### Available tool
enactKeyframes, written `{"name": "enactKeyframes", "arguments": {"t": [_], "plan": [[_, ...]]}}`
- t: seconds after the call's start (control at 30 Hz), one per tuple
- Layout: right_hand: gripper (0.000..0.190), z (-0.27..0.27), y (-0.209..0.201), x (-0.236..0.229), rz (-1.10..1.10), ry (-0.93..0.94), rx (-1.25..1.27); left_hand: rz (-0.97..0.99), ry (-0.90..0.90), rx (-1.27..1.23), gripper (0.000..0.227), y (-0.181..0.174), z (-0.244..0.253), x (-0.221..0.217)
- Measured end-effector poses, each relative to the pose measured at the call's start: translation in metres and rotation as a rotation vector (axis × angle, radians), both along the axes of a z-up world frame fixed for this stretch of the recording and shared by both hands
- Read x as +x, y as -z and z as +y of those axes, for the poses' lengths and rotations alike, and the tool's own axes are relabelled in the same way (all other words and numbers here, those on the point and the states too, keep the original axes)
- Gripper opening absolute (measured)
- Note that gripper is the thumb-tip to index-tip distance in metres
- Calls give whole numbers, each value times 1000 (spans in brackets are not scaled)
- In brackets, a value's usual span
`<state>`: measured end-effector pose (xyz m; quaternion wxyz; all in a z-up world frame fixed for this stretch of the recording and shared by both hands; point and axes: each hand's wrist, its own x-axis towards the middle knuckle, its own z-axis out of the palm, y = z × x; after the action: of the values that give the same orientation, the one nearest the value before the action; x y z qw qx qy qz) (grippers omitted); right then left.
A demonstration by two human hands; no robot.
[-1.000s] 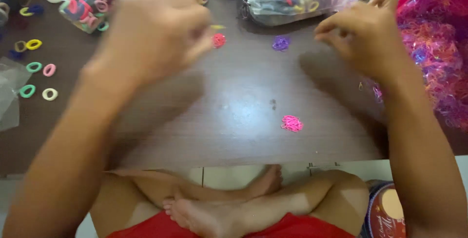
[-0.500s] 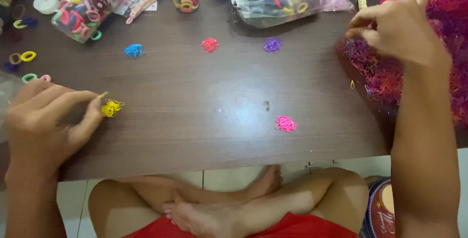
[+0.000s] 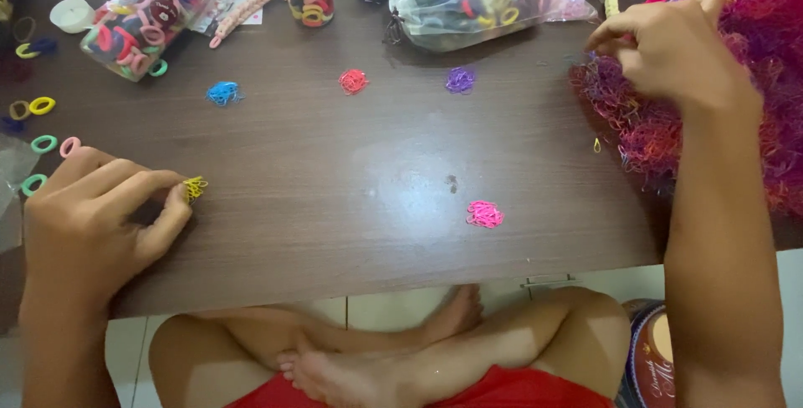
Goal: Sorting small colored rubber bands from a mixed pile into separate color-coded groups on a table.
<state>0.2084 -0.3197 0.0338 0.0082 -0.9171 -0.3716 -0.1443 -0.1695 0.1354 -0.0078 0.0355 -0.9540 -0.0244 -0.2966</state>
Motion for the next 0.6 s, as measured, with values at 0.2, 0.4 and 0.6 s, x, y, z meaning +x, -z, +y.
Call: {"name": "enactKeyframes", "arguments": {"t": [0.2,0.4,0.6], "plan": [[14,-28,32,44,-349,-97,-77,-62,31,14,10,-5,-3,0],[9,-71,68,120,-266,-187,129,-151,47,27,12,-9,-5,1],[3,-90,107,166,65,-377,370,-134,-3,53,10,-14,-14,-1]]}}
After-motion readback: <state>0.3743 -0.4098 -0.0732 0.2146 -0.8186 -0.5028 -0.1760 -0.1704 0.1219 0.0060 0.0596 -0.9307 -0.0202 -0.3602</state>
